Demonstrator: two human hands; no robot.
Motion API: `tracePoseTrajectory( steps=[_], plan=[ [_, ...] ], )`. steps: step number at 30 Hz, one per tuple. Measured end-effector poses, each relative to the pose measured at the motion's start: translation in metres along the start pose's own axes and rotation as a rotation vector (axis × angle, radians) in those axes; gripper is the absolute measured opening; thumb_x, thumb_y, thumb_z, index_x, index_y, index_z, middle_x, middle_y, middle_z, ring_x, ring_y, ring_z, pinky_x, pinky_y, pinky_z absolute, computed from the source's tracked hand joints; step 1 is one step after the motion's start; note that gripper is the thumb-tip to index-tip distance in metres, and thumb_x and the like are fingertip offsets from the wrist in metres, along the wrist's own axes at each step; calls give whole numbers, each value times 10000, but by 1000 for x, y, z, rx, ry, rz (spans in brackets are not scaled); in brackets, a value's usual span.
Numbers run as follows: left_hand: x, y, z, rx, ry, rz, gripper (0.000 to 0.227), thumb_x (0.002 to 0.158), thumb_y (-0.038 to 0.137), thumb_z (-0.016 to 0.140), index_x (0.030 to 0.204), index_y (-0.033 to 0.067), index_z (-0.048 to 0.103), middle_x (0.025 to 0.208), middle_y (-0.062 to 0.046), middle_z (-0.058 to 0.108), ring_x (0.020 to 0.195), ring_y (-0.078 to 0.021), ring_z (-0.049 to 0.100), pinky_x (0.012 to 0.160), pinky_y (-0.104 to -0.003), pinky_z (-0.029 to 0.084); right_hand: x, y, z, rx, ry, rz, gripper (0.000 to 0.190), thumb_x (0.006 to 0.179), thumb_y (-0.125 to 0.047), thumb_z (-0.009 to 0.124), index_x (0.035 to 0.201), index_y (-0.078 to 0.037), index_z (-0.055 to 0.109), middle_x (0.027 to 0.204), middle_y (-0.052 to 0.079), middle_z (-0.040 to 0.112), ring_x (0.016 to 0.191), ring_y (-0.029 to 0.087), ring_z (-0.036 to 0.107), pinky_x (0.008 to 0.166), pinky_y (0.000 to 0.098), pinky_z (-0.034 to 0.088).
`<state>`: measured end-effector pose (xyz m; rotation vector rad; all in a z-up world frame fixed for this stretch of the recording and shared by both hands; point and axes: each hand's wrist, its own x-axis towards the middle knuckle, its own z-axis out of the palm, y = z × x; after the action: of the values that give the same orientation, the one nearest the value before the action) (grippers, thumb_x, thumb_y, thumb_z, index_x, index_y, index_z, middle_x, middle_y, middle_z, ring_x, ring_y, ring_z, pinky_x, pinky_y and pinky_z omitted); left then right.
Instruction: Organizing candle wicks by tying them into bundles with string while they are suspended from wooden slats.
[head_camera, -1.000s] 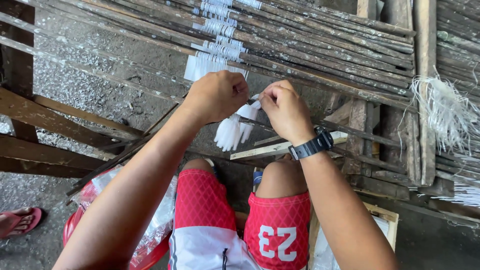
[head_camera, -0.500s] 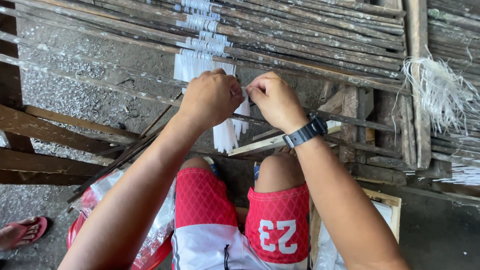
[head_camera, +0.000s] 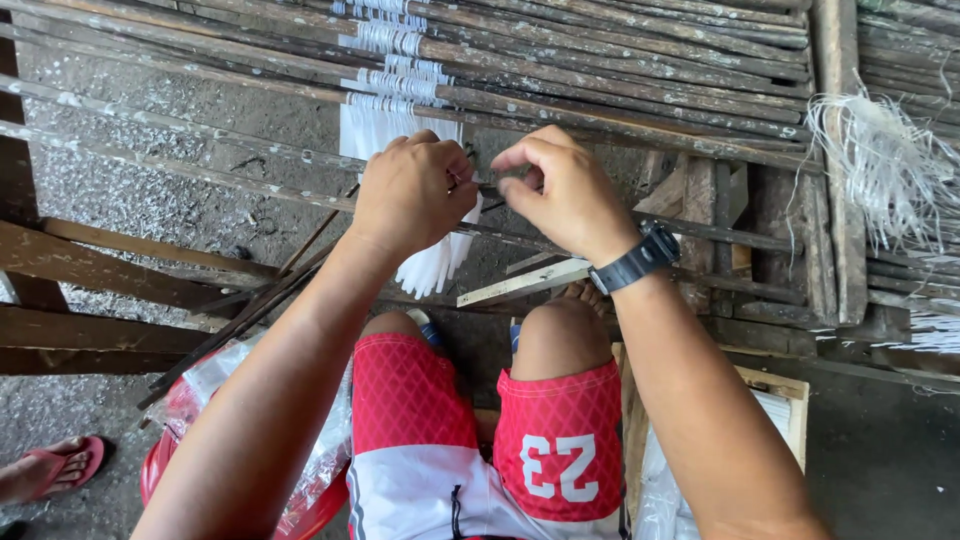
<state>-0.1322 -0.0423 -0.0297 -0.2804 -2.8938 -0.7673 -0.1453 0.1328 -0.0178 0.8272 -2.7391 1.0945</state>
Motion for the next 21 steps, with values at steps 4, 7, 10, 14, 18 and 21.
tracePoseTrajectory(
  steps=[4,7,10,14,18,21],
  plan=[
    [-1,-2,0,-16,3,17,118,695,256,581,724,154,632,675,-25,532,694,-247,561,597,-374,447,5,-6,3,-173,-46,64,106,718,-131,613,817,-141,652,853,28,563,670,155,586,563,258,466],
    [-2,2,-8,-41,6,9,104,699,218,585,734,132,631,689,-47,543,705,-261,563,615,-384,446,7,1,6,-164,-5,72,51,742,-133,595,777,-131,632,770,35,560,648,187,591,556,267,467],
    [-4,7,-24,-52,-29,12,119,744,196,559,754,109,640,675,-101,571,667,-309,584,569,-406,464,5,3,4,-111,57,41,36,772,-134,581,773,-112,609,748,47,549,681,216,588,583,292,465],
    [-5,10,-47,21,-110,-75,133,785,186,552,765,126,670,623,-73,606,628,-265,610,582,-365,478,-1,-6,-11,43,49,22,62,793,-121,547,805,-78,590,747,84,534,703,227,566,621,314,448],
    [7,5,-49,165,-87,70,209,789,323,574,676,153,613,622,-90,600,621,-332,548,501,-448,404,2,-34,-33,96,-24,122,39,851,-117,493,825,-108,521,798,7,554,696,108,529,621,235,455],
    [13,29,-50,177,-81,122,164,759,289,539,709,175,646,619,-95,613,589,-321,576,500,-447,440,6,-52,-44,55,45,4,60,804,-118,470,785,-98,523,774,-1,532,679,115,487,591,252,388]
  ],
)
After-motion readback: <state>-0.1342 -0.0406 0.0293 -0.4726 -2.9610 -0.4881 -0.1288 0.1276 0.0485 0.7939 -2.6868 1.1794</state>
